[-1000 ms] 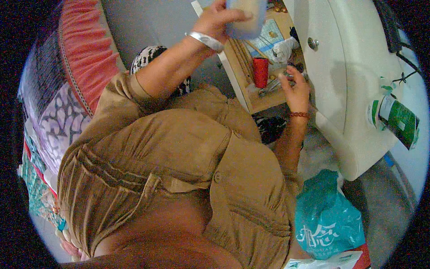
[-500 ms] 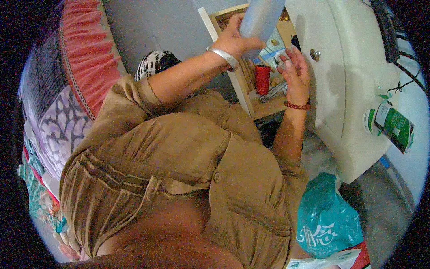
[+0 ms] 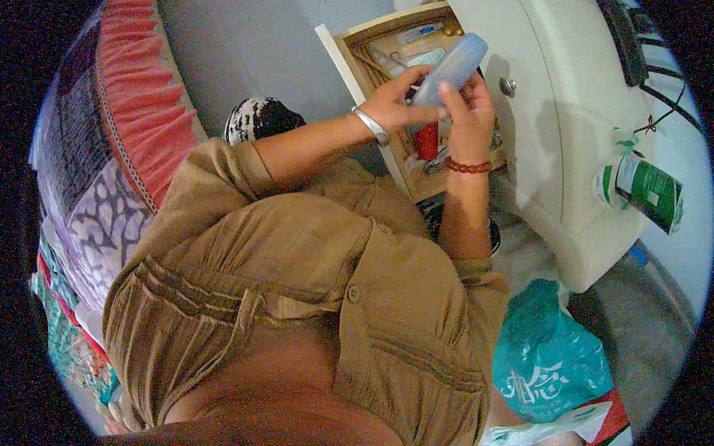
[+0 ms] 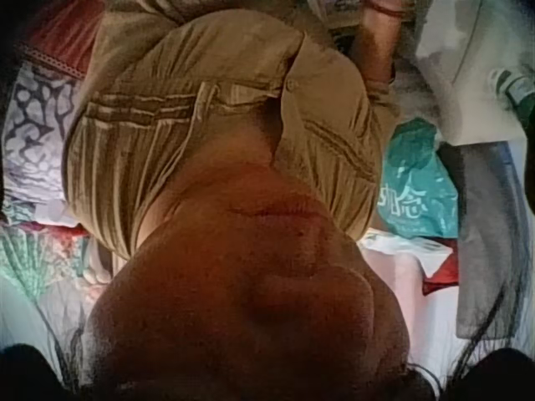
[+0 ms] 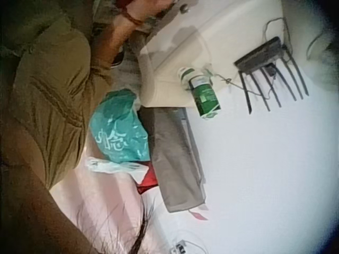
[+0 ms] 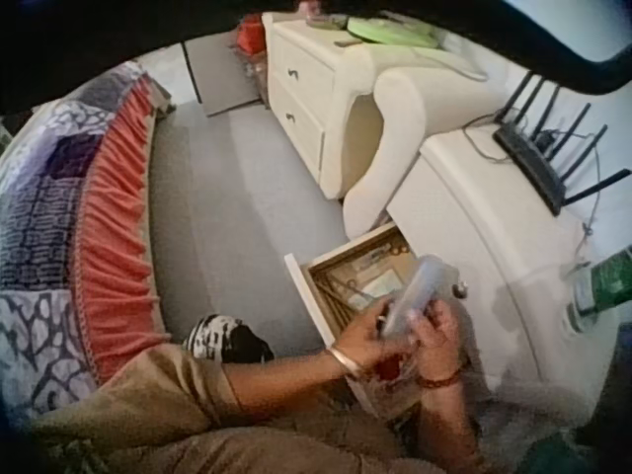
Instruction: The person opens a drawer and organizes various items including a cloth, a plastic container, a red spool, and a plastic bag. They move items around, open and close the container, and place items back into the drawer.
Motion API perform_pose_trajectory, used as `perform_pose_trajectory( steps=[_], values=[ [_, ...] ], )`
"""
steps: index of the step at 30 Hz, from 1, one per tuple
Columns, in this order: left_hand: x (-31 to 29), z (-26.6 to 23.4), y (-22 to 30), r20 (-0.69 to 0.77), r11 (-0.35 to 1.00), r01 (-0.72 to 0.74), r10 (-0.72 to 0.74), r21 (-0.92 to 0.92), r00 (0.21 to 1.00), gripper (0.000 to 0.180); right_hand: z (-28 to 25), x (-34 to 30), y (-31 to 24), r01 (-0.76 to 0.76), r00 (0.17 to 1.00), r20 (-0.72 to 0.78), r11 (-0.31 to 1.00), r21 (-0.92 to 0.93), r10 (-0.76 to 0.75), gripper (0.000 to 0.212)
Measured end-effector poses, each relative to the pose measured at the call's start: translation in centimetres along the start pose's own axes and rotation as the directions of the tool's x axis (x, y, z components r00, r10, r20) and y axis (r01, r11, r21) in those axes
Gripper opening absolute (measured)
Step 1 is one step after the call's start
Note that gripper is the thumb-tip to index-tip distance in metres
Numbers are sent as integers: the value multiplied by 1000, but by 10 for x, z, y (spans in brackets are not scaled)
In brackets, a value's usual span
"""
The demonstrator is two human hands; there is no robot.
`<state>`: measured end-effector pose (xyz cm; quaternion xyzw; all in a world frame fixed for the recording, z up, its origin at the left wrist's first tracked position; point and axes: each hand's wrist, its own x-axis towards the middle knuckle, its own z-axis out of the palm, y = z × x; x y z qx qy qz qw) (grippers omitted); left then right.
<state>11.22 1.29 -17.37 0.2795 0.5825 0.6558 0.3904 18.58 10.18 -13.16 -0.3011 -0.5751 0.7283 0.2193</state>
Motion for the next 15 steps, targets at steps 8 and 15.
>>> perform_pose_trajectory(
  steps=[8,15],
  values=[
    [0,1,3,85,946,204,-189,-250,978,55,-14,0,3,-75,997,21,987,141,73,38],
    [1,-1,5,139,916,263,-231,-303,963,52,-13,-1,5,-67,998,29,986,152,63,42]
  ],
)
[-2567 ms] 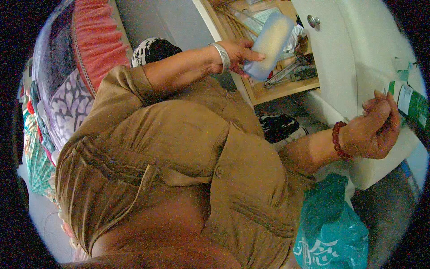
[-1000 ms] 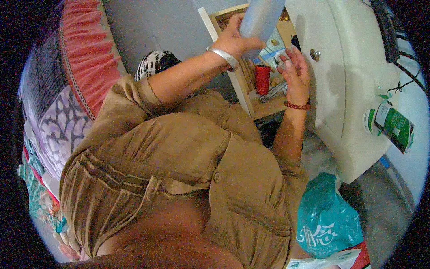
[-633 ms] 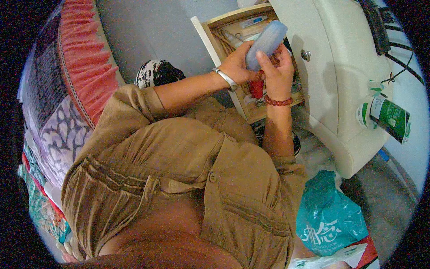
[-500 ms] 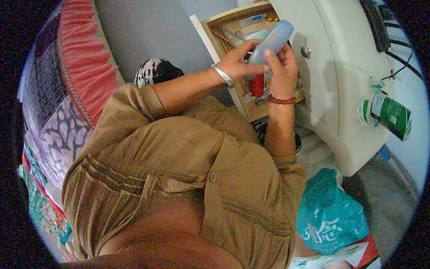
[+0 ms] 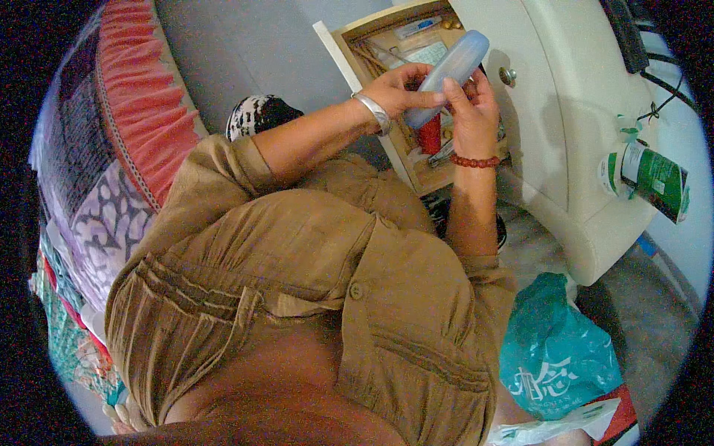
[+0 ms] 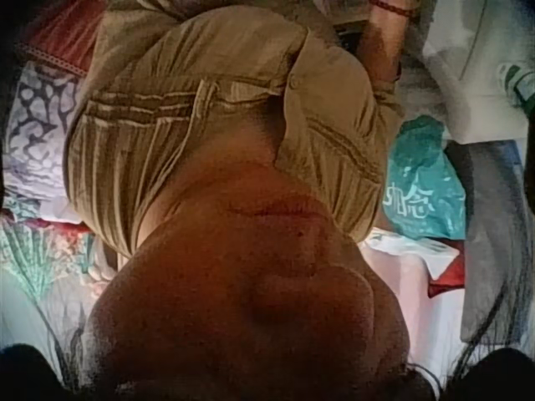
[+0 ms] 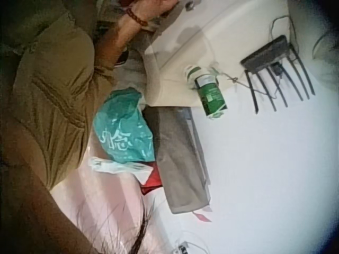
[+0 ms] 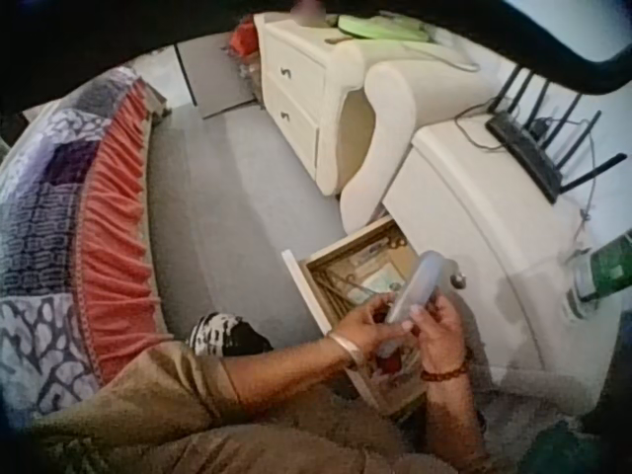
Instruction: The person opens a drawer and organizes various items including a cloth, a plastic container, a red spool, and a plastic bag. They move items around, open and close the container, and place items back into the drawer.
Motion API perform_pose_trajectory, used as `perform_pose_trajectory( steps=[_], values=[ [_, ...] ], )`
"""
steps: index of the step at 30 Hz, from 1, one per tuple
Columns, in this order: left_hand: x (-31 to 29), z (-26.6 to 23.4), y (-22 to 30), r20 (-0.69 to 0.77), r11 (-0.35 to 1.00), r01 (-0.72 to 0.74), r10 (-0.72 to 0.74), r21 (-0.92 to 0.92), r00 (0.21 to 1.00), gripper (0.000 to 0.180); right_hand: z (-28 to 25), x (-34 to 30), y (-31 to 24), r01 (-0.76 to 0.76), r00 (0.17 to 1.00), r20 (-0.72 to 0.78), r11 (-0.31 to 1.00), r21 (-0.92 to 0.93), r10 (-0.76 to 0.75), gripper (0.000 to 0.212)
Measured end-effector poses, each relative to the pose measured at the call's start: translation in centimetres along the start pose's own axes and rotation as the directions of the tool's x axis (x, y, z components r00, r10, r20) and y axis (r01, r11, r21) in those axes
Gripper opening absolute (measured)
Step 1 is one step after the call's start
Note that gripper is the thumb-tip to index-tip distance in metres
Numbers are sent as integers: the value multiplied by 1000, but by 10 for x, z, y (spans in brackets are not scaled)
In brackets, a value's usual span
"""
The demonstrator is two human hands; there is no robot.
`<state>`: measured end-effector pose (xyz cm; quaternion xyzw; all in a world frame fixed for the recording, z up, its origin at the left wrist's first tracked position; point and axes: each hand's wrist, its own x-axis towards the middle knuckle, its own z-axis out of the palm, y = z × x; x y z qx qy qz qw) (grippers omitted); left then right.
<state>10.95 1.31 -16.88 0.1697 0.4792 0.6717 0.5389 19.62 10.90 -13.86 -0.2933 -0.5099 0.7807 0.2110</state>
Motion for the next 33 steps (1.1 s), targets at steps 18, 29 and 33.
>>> perform_pose_trajectory(
  steps=[18,29,33],
  values=[
    [-6,5,7,27,983,108,-105,-149,994,53,-2,-1,-8,46,998,51,977,-210,-36,41],
    [-1,4,-2,24,969,114,-111,-220,994,49,-1,-1,-13,29,998,69,961,-274,-10,40],
    [0,5,2,49,974,117,-109,-196,993,50,-3,-1,-16,13,997,73,957,-291,9,40]
  ],
)
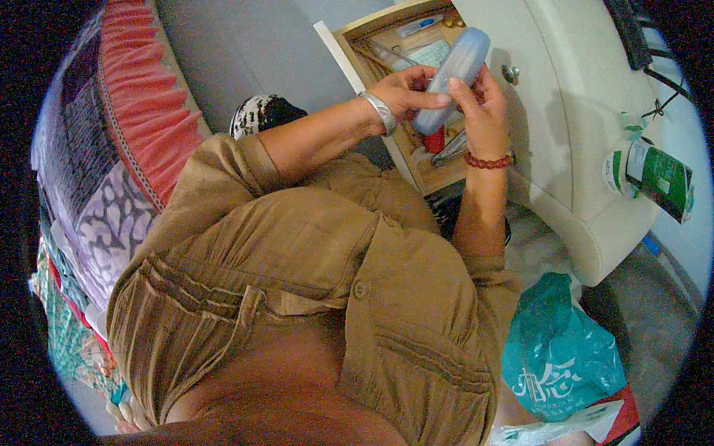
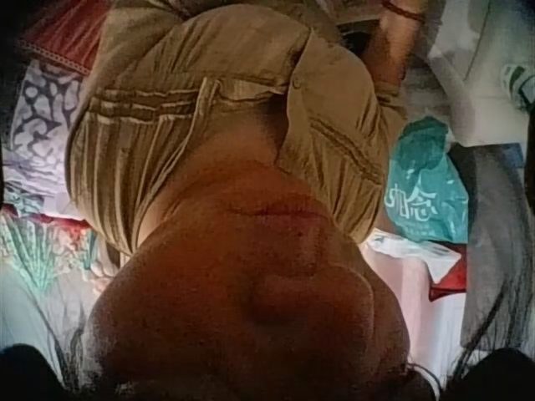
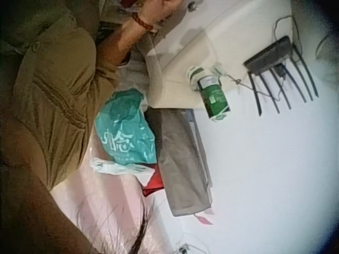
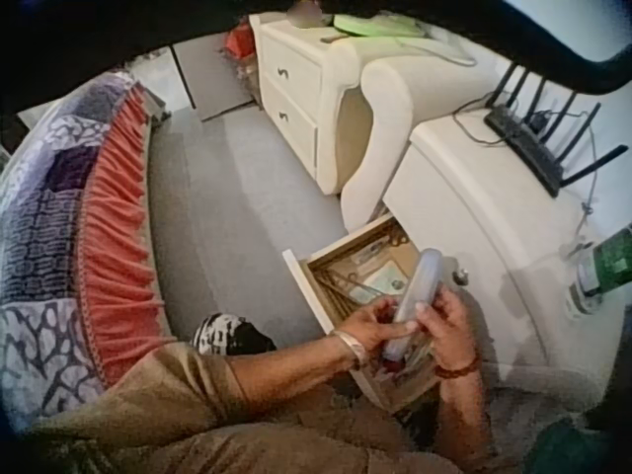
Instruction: The person opens a drawer and organizes various items including a cloth, a plastic container, a red spool, and a plastic bag. They move items around, open and close the container, and place items back into the drawer.
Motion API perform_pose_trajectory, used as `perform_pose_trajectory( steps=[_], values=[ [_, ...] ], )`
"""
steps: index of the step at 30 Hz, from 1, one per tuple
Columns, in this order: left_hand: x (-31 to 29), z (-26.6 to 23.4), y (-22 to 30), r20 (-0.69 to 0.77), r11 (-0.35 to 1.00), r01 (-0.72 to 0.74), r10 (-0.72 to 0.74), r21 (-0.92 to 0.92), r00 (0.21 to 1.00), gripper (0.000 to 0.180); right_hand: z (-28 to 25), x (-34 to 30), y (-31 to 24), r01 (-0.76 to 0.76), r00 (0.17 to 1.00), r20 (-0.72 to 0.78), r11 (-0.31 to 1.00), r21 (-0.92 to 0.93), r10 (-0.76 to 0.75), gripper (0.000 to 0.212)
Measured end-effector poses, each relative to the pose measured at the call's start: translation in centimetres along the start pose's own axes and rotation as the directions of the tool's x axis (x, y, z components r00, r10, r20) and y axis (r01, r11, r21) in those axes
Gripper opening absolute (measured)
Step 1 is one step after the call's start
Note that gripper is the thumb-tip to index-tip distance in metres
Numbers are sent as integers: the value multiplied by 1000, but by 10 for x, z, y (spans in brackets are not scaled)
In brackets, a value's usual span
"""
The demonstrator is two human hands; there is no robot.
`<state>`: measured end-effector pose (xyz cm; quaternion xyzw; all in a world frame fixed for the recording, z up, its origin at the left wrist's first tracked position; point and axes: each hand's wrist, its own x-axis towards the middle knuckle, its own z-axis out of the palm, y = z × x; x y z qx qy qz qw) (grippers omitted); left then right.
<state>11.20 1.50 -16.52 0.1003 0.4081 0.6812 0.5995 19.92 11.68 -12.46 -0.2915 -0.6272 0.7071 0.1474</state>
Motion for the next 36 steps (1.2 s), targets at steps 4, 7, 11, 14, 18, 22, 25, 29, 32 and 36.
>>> perform_pose_trajectory(
  steps=[4,7,11,14,18,22,25,29,32,36],
  values=[
    [3,-1,-6,-6,999,-44,44,-28,999,51,1,0,-2,-5,1000,-6,999,-40,4,40],
    [1,1,-1,-22,1000,15,-15,-8,1000,51,0,-1,-2,-10,1000,-4,999,-39,10,39],
    [-2,3,1,-16,998,35,-35,-44,999,53,-3,1,1,-24,1000,1,999,-49,24,37],
    [-1,3,0,-44,999,29,-30,-24,999,56,-4,3,2,-35,999,15,995,-92,36,36],
    [-3,2,5,-49,997,50,-48,54,998,58,-3,2,2,-41,999,1,992,-120,41,36],
    [-4,2,5,-54,997,48,-44,62,998,59,2,0,-2,2,1000,8,995,-103,-1,38],
    [-4,3,6,-44,997,41,-38,63,998,58,1,0,-1,-13,1000,1,995,-95,13,40],
    [-4,2,5,-30,996,53,-51,71,998,56,2,0,1,-26,999,-37,995,-99,22,40],
    [-5,1,5,-12,997,49,-49,61,999,55,1,0,1,-4,1000,-31,991,-137,0,41],
    [-6,-1,6,-30,991,70,-67,111,997,57,3,-1,2,17,999,-38,993,-115,-21,40]
  ],
)
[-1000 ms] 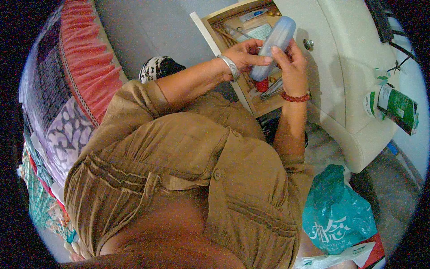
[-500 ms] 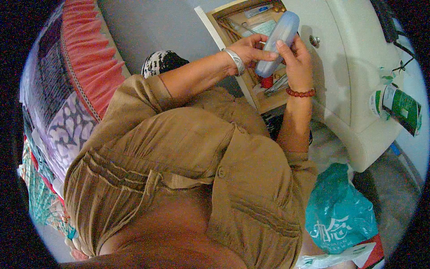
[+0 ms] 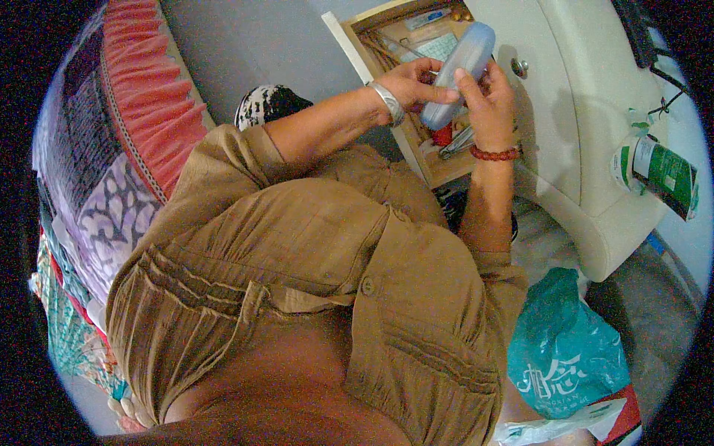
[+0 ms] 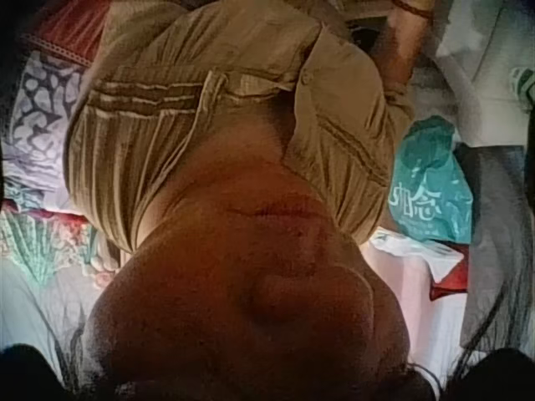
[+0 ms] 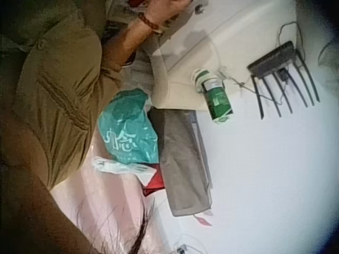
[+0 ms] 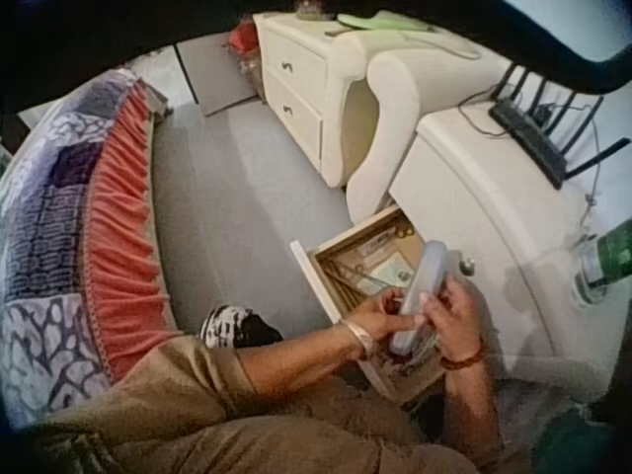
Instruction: The person opens a drawer and organizes various items including a cloth, a plastic container, a red spool, and a plastic bag. They move items around, open and close the container, and place items back into the drawer.
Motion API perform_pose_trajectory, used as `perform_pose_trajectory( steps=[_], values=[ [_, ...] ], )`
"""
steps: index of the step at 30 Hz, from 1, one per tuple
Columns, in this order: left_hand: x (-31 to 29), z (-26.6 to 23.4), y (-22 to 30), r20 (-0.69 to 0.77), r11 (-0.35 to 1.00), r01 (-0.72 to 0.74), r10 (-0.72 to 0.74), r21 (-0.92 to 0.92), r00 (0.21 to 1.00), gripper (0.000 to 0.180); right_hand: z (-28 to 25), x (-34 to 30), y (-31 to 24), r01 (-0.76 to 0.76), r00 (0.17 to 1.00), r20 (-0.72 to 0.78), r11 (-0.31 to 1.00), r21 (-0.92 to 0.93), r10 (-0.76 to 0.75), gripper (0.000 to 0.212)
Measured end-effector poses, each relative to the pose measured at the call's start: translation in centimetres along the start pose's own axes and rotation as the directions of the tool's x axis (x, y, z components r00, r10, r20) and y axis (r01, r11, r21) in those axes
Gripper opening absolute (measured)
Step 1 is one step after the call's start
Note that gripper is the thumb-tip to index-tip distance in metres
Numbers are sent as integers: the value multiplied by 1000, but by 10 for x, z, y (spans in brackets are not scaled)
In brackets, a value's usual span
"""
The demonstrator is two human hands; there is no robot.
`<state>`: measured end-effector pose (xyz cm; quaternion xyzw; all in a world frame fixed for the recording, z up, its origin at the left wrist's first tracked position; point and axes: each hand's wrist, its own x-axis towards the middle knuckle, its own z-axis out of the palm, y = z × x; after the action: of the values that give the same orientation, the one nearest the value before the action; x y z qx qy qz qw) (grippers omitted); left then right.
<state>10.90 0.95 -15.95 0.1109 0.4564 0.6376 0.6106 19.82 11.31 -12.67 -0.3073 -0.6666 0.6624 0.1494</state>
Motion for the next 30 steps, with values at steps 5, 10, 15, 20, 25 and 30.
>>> perform_pose_trajectory(
  steps=[5,10,15,20,25,30],
  values=[
    [0,1,-3,21,999,-13,14,-40,1000,58,1,0,2,28,1000,-7,1000,-12,-28,39],
    [2,2,-6,15,997,-23,24,-76,1000,56,-2,2,4,29,1000,-3,999,-37,-30,39],
    [6,1,-12,4,998,-36,37,-59,999,56,-4,3,9,33,999,-7,999,-34,-34,38],
    [7,2,-13,-6,998,-47,47,-52,999,53,0,1,9,37,999,-39,999,-9,-38,40],
    [8,-2,-12,72,985,42,-30,-165,997,52,0,-1,5,-5,997,-78,999,-41,2,41],
    [5,-8,1,356,838,234,-51,-494,933,45,-13,-6,3,-41,995,-78,975,217,59,43]
  ],
)
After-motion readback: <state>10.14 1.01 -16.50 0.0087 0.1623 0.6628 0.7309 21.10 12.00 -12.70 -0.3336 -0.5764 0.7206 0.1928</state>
